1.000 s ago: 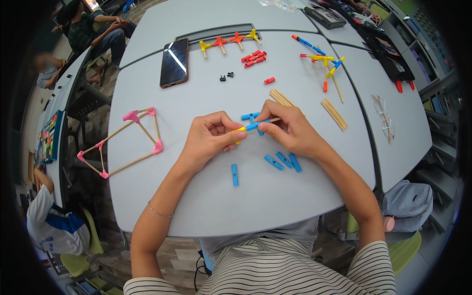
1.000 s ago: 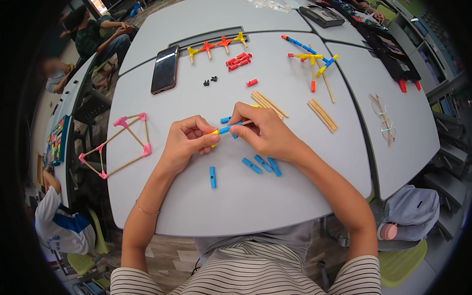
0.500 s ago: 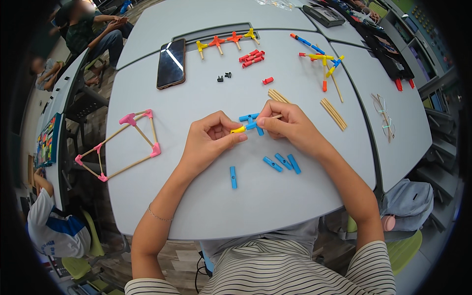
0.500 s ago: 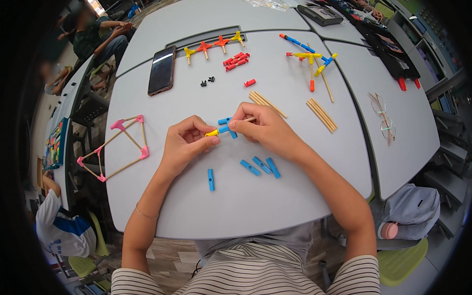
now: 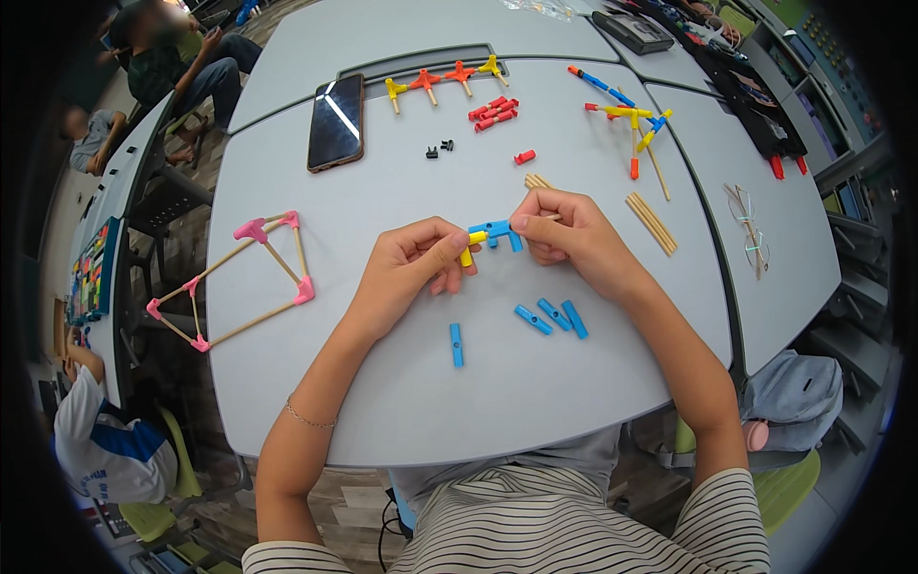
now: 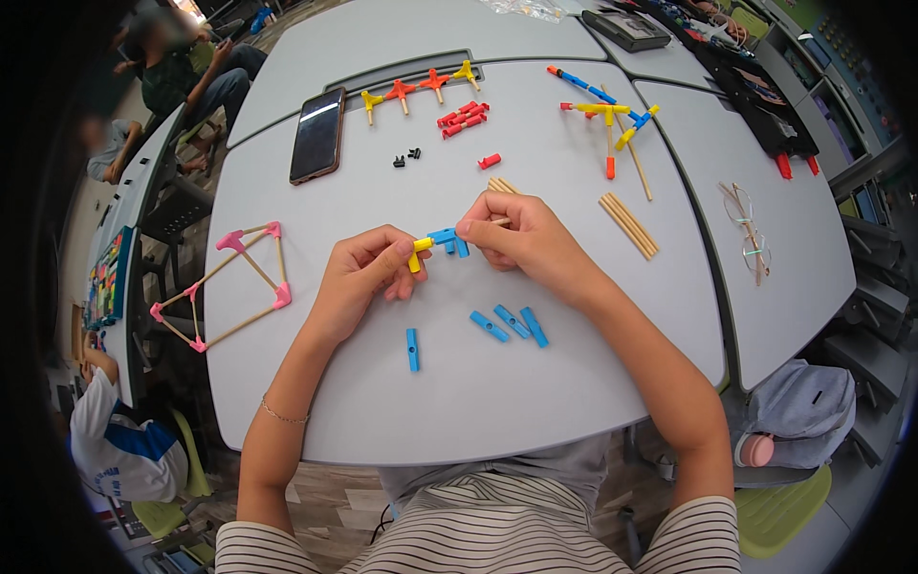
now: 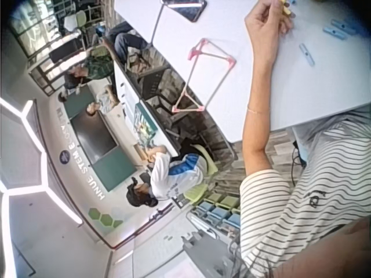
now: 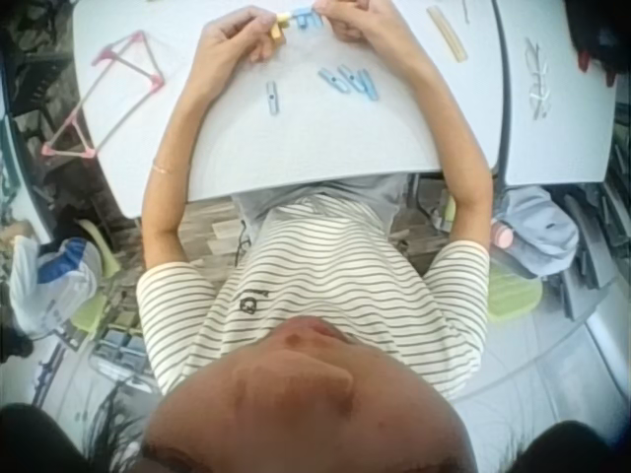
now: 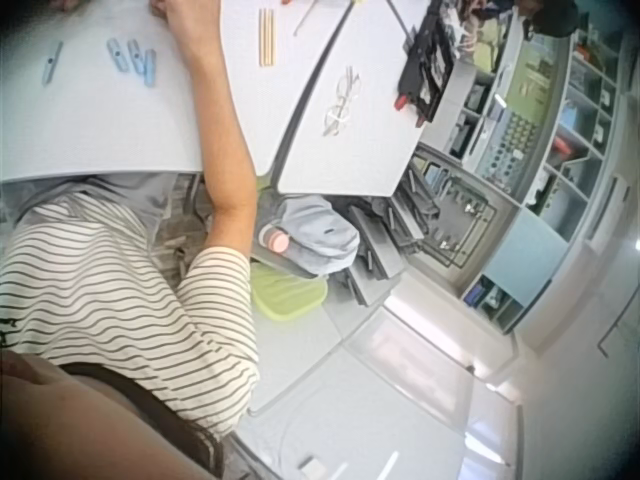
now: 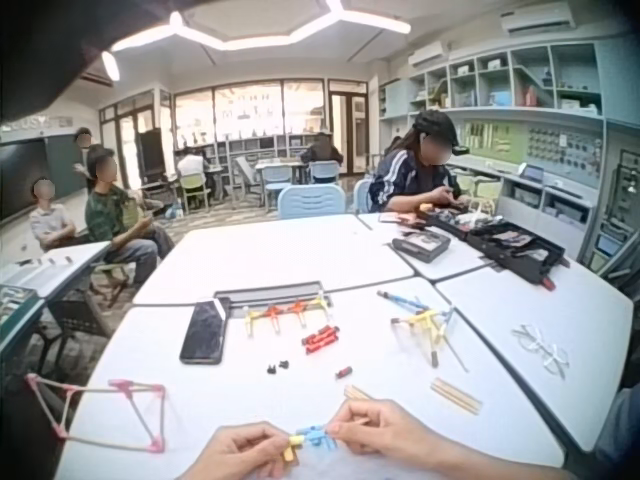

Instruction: The person assembles a rectangular frame using wooden sticks and colorful plastic connectors. They insert sticks into connectors, align parallel rows, and add crossbars to form a ladder-like structure on a white table.

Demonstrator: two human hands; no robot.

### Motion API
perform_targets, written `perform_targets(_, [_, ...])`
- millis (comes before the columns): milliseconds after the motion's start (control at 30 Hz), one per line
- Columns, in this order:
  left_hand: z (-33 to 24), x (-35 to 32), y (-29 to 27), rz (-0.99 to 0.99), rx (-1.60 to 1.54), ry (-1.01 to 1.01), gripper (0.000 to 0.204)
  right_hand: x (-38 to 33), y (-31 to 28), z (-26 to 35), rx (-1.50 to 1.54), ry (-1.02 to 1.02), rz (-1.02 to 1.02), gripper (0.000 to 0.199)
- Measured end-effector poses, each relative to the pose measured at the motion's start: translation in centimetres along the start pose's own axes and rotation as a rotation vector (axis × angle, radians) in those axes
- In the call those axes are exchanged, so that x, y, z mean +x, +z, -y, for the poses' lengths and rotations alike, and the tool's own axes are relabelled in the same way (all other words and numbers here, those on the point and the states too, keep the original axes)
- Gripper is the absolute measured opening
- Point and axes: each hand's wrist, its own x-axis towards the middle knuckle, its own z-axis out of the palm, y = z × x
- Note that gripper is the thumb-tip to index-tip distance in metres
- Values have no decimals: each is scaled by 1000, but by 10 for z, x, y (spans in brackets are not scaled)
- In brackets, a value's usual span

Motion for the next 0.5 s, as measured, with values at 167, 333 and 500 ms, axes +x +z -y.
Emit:
perform_targets(167, [-3, 0, -1, -15, -43, -47, 30, -2, 4, 7, -83, -26, -11, 19])
perform_targets(333, [-4, 0, 1, -52, -91, -60, 30, -2, 5, 7, -72, -30, -49, 25])
perform_targets(500, [-6, 1, 1, -81, -137, -66, 30, -1, 1, 10, 21, -13, -94, 30])
